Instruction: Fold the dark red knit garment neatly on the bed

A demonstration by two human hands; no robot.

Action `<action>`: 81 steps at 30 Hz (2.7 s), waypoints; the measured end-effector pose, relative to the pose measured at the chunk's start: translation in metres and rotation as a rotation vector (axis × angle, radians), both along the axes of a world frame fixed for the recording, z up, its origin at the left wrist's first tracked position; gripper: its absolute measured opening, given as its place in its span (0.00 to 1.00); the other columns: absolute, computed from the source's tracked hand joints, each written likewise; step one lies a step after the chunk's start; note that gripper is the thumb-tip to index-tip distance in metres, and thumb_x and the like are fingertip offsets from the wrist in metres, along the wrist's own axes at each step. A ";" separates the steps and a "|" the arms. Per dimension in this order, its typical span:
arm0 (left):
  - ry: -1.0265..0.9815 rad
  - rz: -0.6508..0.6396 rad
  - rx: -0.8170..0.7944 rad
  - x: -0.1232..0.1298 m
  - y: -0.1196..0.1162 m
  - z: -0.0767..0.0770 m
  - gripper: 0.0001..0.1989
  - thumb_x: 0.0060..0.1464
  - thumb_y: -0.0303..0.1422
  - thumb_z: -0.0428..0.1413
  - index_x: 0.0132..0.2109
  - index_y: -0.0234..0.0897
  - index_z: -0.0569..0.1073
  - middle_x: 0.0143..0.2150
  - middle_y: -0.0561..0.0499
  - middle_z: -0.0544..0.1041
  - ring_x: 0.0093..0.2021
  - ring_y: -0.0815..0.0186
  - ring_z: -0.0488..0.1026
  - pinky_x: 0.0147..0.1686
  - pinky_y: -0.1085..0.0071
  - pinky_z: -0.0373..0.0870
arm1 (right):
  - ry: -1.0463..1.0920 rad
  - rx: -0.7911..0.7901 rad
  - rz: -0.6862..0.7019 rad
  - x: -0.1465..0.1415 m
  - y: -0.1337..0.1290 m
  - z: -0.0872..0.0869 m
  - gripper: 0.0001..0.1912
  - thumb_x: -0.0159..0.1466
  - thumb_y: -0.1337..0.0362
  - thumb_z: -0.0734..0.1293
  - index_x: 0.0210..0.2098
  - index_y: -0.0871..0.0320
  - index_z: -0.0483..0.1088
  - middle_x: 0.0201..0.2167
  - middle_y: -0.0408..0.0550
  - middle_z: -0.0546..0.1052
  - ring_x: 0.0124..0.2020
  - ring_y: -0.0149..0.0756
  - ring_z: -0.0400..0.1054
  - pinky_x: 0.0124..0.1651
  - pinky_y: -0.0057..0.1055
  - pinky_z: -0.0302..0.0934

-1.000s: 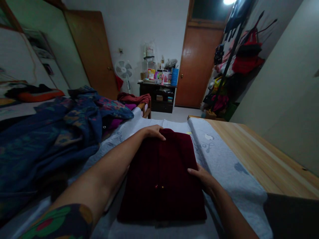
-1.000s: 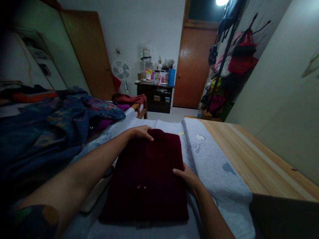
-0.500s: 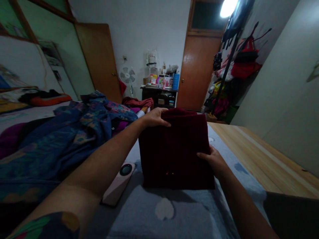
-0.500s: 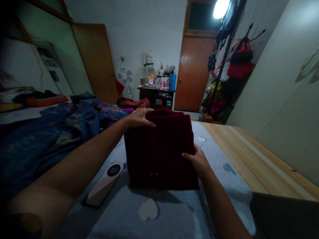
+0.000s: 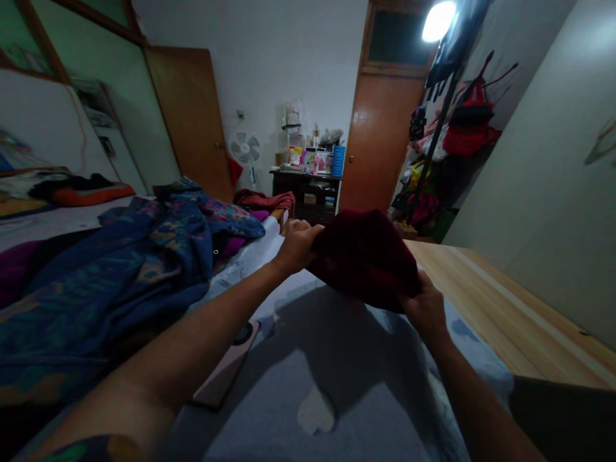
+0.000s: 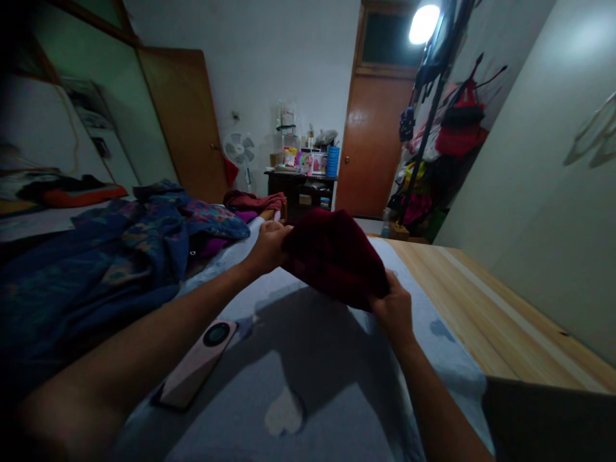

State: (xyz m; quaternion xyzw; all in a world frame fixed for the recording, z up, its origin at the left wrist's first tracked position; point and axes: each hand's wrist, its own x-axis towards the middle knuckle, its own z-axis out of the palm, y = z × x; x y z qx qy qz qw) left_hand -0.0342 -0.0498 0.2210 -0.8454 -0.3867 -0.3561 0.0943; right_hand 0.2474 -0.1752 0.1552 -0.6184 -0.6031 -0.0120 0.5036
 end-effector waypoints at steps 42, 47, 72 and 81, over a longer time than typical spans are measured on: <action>-1.812 -0.102 -1.388 -0.099 -0.169 -0.153 0.16 0.56 0.30 0.49 0.51 0.33 0.70 0.42 0.45 0.79 0.41 0.61 0.78 0.43 0.66 0.74 | -0.602 -0.365 0.256 -0.083 -0.019 -0.081 0.24 0.65 0.53 0.60 0.58 0.54 0.63 0.64 0.53 0.58 0.66 0.50 0.47 0.63 0.52 0.46; -1.781 -0.212 -1.596 -0.092 -0.166 -0.138 0.15 0.59 0.36 0.52 0.48 0.32 0.73 0.42 0.43 0.80 0.43 0.57 0.78 0.45 0.63 0.74 | -0.531 -0.362 0.325 -0.076 -0.012 -0.079 0.20 0.64 0.55 0.61 0.53 0.54 0.68 0.61 0.52 0.64 0.62 0.47 0.54 0.62 0.48 0.48; -1.397 0.116 -1.418 -0.077 -0.132 -0.154 0.20 0.41 0.26 0.62 0.46 0.36 0.73 0.35 0.47 0.81 0.32 0.61 0.78 0.34 0.67 0.74 | 0.847 -1.113 0.634 -0.002 0.076 -0.069 0.21 0.56 0.57 0.71 0.47 0.55 0.67 0.44 0.49 0.77 0.37 0.37 0.73 0.41 0.34 0.69; -1.242 0.117 -1.461 -0.087 -0.087 -0.121 0.14 0.38 0.26 0.62 0.37 0.35 0.74 0.29 0.49 0.80 0.26 0.61 0.76 0.29 0.68 0.72 | 0.842 -0.959 0.490 -0.007 0.049 -0.051 0.21 0.57 0.59 0.70 0.47 0.55 0.64 0.39 0.50 0.78 0.32 0.35 0.74 0.36 0.31 0.70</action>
